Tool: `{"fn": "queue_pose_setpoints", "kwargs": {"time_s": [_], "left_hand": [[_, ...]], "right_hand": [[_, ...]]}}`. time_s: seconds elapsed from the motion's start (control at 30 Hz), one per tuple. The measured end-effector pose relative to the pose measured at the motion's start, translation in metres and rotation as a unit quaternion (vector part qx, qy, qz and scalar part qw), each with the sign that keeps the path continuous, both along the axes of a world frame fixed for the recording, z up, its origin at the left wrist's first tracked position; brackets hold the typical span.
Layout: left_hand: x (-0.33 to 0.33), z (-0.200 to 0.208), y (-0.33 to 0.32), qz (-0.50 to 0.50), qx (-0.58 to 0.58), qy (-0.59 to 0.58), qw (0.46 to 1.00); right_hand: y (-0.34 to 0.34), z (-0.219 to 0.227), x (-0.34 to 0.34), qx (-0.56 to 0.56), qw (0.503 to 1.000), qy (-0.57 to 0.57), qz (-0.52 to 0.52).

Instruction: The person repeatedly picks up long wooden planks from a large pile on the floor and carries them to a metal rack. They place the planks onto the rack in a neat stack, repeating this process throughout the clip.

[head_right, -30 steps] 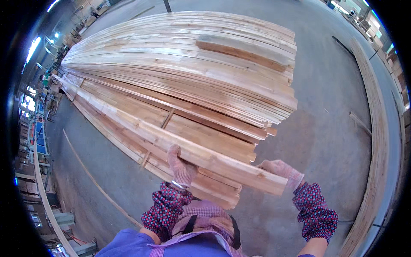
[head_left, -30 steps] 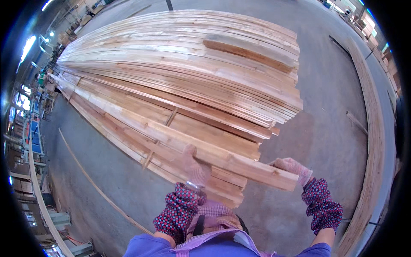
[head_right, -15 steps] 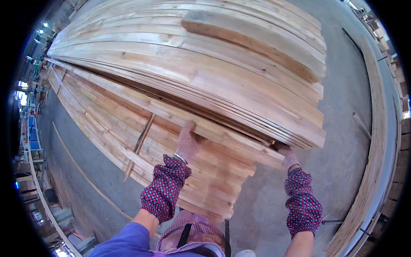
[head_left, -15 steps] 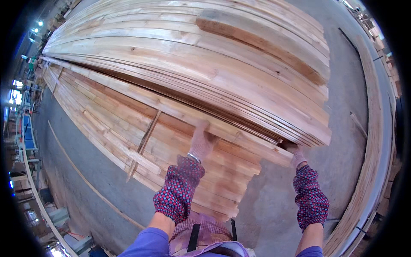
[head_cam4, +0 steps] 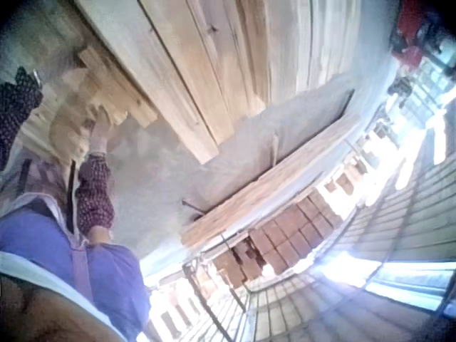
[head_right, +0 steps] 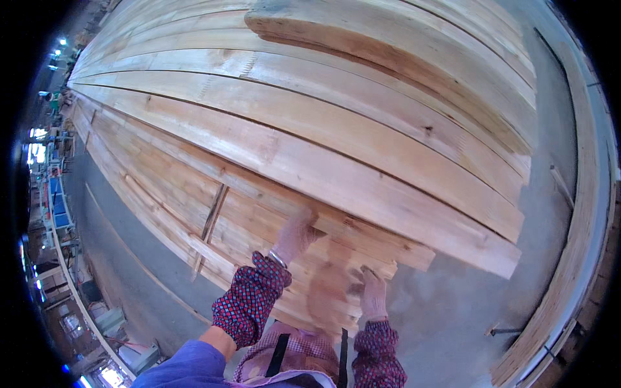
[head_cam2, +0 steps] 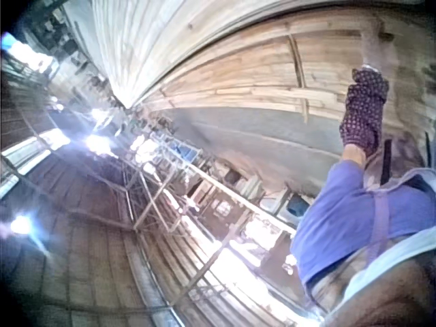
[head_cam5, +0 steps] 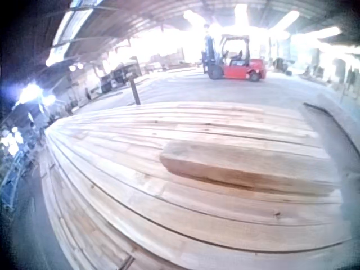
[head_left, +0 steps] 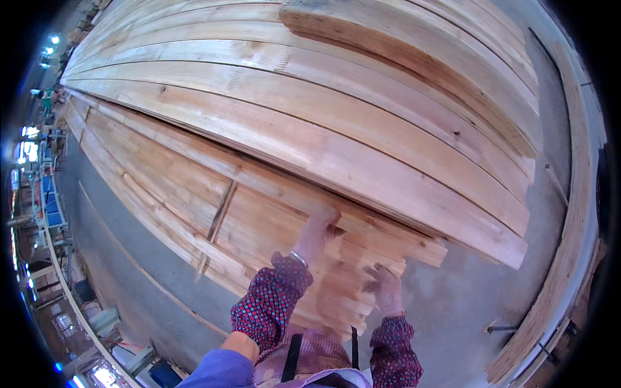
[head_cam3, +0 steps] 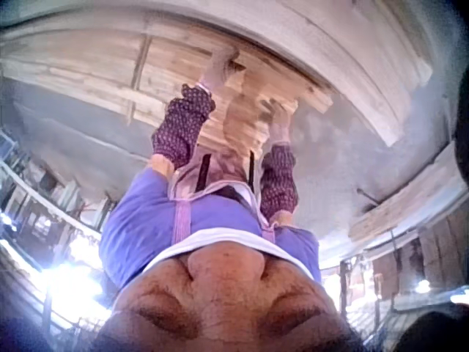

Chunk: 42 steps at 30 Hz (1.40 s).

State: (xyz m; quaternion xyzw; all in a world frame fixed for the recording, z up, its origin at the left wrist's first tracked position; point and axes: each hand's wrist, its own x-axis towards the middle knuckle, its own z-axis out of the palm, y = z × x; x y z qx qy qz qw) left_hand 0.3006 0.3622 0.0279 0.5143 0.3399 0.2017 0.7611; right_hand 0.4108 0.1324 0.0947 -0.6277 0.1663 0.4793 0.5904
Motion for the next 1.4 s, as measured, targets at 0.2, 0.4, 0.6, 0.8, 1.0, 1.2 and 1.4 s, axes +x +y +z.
{"fn": "queue_pose_setpoints", "kwargs": {"time_s": [0.2, 0.4, 0.6, 0.8, 1.0, 1.2, 1.4], "left_hand": [[0.01, 0.028, -0.006, -0.011, 0.065, 0.03, 0.997], [0.032, 0.051, 0.013, 0.142, -0.381, -0.047, 0.912], [0.032, 0.054, 0.019, 0.112, -0.317, 0.022, 0.942], [0.022, 0.123, -0.003, 0.069, -0.069, 0.22, 0.971], [-0.141, 0.069, -0.084, -0.074, 0.037, 0.161, 0.983], [-0.303, 0.067, -0.214, 0.163, -0.211, 0.329, 0.906], [-0.34, 0.094, -0.262, 0.148, -0.283, 0.197, 0.927]], "right_hand": [[-0.007, -0.119, 0.06, 0.147, 0.973, 0.149, -0.098], [0.023, -0.095, 0.074, 0.112, 0.988, -0.01, 0.104], [0.068, -0.012, 0.05, 0.126, 0.98, 0.145, 0.043], [0.104, 0.024, 0.064, 0.094, 0.977, 0.18, -0.067], [0.095, -0.033, 0.081, 0.105, 0.986, -0.024, 0.128], [0.089, -0.02, -0.038, 0.025, 0.967, -0.013, 0.252], [0.126, -0.038, -0.228, -0.139, 0.628, -0.446, 0.622]]}}
